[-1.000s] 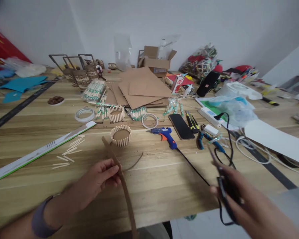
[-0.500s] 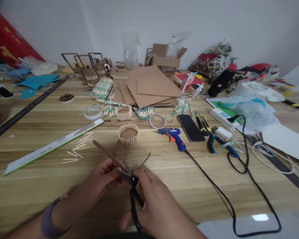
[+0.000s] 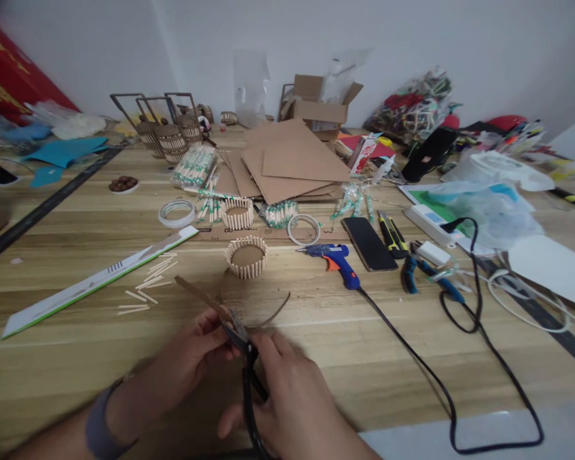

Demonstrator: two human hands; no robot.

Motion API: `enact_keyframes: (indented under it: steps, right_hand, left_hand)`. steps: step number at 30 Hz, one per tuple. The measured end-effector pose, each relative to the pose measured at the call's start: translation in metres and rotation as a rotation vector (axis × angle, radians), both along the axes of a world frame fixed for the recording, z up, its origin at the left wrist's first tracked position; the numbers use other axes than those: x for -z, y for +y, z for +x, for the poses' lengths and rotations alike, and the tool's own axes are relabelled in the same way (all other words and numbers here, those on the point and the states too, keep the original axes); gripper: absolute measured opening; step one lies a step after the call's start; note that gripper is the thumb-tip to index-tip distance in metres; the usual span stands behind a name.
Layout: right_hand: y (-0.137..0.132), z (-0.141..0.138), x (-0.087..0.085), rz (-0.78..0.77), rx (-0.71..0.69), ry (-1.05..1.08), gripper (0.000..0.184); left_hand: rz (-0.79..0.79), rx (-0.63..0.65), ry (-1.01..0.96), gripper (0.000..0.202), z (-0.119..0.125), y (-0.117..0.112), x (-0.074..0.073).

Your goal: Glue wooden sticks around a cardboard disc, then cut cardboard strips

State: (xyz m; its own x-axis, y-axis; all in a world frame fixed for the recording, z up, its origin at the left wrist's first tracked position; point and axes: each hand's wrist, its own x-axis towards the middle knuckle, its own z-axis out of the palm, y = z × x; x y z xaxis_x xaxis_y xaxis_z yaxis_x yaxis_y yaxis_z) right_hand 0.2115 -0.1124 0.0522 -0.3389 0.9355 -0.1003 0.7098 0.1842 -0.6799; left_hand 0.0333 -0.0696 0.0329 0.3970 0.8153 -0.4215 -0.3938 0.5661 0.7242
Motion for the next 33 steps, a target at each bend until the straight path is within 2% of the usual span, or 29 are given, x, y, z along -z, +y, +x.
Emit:
enact_keyframes:
  steps: [9,17,22,29,33]
  right_hand:
    - [-0.001,0.002,0.005,0.058,-0.015,-0.042,0.043]
    - [-0.001,0.000,0.004,-0.012,0.014,-0.077,0.045]
    - [-0.001,0.000,0.004,-0.070,0.029,-0.032,0.040]
    - [-0.003,0.007,0.008,-0.034,0.042,0.058,0.025]
    - [0.001,0.020,0.002,-0.061,0.079,0.108,0.034]
  left_hand:
    - [0.021,0.004,-0.039,0.038,-0.002,-0.002,0.001]
    - [0.010,-0.002,-0.026,0.044,-0.001,-0.004,0.003]
    - [0.038,-0.003,0.018,0.045,0.000,-0.005,0.001]
    - [0.139,-0.013,0.057,0.042,0.001,-0.004,-0.003]
    - [0.108,-0.019,0.072,0.043,0.002,-0.004,-0.005]
